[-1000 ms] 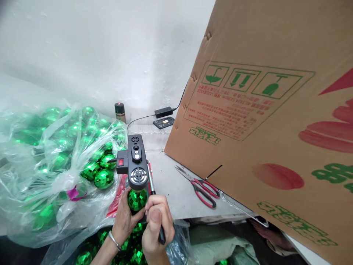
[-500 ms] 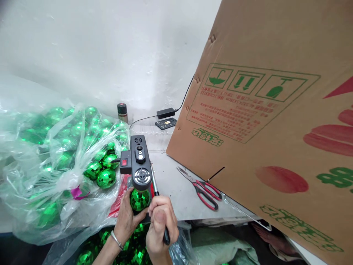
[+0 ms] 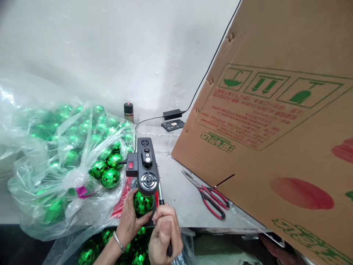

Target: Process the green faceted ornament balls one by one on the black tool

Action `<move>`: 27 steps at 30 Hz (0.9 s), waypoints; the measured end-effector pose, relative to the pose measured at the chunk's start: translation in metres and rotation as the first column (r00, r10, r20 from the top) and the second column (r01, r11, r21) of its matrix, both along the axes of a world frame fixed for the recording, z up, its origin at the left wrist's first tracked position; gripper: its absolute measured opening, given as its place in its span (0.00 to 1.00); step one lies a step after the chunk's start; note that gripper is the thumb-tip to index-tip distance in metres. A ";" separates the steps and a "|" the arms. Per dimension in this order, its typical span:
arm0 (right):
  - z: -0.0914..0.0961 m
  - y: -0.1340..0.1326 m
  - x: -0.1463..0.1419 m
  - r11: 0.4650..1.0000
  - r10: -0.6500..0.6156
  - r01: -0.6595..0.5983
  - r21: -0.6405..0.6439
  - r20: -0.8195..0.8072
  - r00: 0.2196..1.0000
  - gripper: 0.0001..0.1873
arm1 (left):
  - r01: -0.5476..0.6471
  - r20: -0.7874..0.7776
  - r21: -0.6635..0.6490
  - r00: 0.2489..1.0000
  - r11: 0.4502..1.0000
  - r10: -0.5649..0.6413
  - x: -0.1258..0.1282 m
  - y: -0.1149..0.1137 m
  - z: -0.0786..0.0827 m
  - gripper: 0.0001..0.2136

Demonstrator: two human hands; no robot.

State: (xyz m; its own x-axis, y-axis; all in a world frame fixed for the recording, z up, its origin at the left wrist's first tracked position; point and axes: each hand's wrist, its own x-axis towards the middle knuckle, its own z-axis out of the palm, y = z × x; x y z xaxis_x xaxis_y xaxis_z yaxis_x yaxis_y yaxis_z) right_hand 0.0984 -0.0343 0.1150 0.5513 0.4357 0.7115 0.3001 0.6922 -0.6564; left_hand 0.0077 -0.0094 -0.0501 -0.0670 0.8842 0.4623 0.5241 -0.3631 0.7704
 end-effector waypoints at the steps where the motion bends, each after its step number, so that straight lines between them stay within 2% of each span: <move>1: 0.007 0.000 0.000 1.000 -0.001 0.001 -0.011 -0.008 1.000 0.29 | 0.004 0.004 0.002 1.000 1.000 -0.004 0.000 0.000 0.000 0.38; 8: 0.055 0.002 0.012 0.994 0.063 -0.064 -0.094 -0.013 0.998 0.29 | 0.018 0.054 -0.015 0.998 1.000 -0.017 -0.001 0.002 0.000 0.37; 11: 0.064 0.003 0.015 0.986 0.101 -0.102 -0.130 -0.011 0.995 0.29 | 0.037 0.078 -0.023 0.996 0.999 -0.035 -0.001 0.003 -0.001 0.37; 14: 0.062 0.001 0.016 0.985 0.110 -0.109 -0.131 -0.004 0.994 0.28 | 0.001 0.092 -0.013 0.996 1.000 0.001 -0.009 -0.007 -0.005 0.37; 17: 0.053 -0.002 0.020 0.983 0.104 -0.093 -0.159 0.058 0.993 0.26 | 0.007 0.079 0.086 0.997 0.996 -0.014 -0.030 -0.034 -0.016 0.41; 20: 0.037 -0.009 0.026 0.978 0.100 -0.066 -0.200 0.165 0.981 0.14 | 0.167 -0.015 0.143 0.986 0.976 -0.166 -0.064 -0.073 -0.032 0.47; 21: 0.030 -0.012 0.030 0.974 0.098 -0.055 -0.221 0.186 0.978 0.09 | 0.216 -0.065 0.102 0.975 0.971 -0.210 -0.077 -0.086 -0.036 0.48; 24: 0.000 -0.029 0.049 0.948 0.092 -0.006 -0.320 0.254 0.963 0.19 | 0.270 -0.190 -0.194 0.933 0.943 -0.306 -0.113 -0.120 -0.046 0.45; 25: -0.013 -0.037 0.059 0.938 0.102 0.013 -0.347 0.309 0.946 0.18 | 0.255 -0.208 -0.315 0.921 0.914 -0.329 -0.123 -0.129 -0.048 0.44; 27: -0.042 -0.059 0.083 0.900 0.242 -0.014 -0.436 0.471 0.848 0.13 | 0.209 -0.206 -0.525 0.909 0.825 -0.362 -0.143 -0.143 -0.048 0.43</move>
